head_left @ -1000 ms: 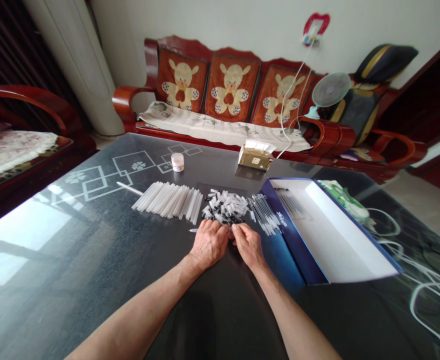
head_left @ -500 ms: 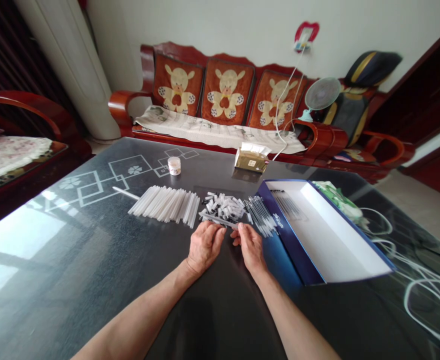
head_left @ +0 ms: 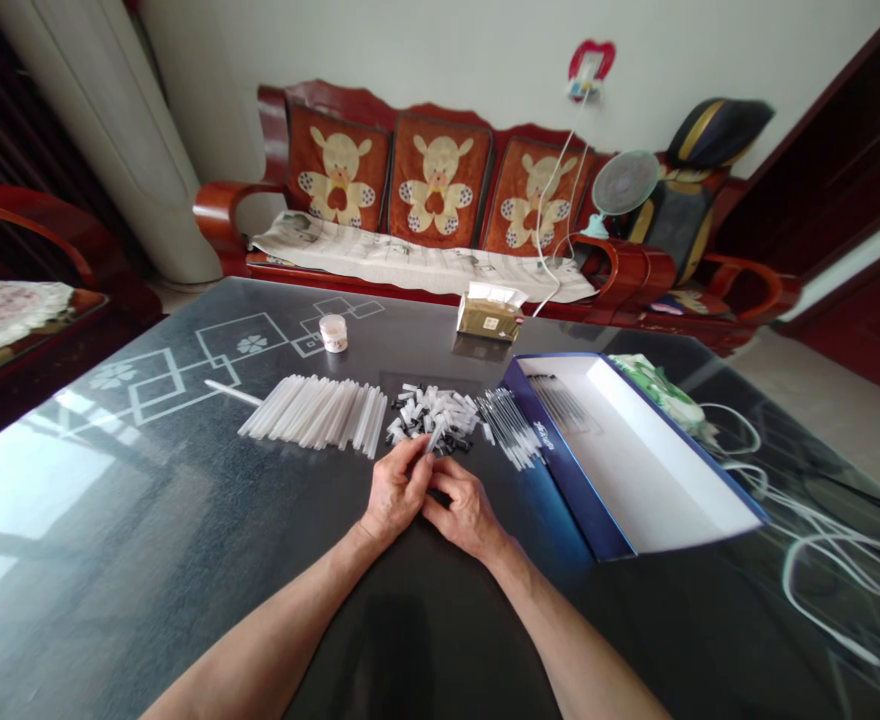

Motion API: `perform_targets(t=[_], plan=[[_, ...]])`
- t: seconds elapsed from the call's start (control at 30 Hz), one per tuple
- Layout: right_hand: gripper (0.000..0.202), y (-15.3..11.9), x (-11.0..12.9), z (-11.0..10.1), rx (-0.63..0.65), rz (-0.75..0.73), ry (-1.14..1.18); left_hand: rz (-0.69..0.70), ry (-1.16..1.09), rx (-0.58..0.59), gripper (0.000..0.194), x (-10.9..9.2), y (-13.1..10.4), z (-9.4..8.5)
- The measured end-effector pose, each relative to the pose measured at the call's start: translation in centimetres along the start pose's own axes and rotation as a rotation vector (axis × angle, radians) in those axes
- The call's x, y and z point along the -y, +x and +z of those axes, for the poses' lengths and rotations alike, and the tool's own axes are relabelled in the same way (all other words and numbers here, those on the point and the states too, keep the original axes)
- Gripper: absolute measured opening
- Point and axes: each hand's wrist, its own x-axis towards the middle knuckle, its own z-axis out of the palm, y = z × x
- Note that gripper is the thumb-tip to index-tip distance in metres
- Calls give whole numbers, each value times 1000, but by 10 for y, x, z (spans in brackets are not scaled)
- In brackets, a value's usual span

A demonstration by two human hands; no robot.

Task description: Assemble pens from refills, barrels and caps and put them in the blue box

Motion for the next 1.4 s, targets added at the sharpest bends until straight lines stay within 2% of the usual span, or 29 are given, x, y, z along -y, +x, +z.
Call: perform_targets(t=[0.1, 0.2, 0.4, 0.5, 0.6, 0.8, 0.9, 1.0, 1.23, 1.4], plan=[[10, 0, 0, -1, 19, -6, -24, 44, 58, -34, 22, 1, 0, 1], [10, 0, 0, -1, -8, 4, -15, 116, 232, -82, 23, 3, 0, 1], [13, 3, -2, -1, -91, 64, -17, 212, 517, -15, 29, 9, 0, 1], [14, 7, 0, -7, -52, 112, -46, 250, 555, -27, 28, 14, 0, 2], [15, 9, -3, -25, 0, 138, -113, 289, 561, -30, 26, 17, 0, 2], [17, 4, -35, -80, -217, 179, -520, 257, 590, 7, 22, 13, -1, 3], [19, 3, -47, -95, -237, 213, -643, 239, 578, 1, 22, 12, -1, 2], [17, 5, -49, -93, -204, 226, -628, 230, 573, -4, 22, 13, -1, 2], [17, 20, -47, -69, -154, 208, -561, 204, 557, 1, 22, 14, -1, 3], [21, 27, -48, -67, -112, 178, -571, 199, 551, 4, 22, 12, 0, 3]])
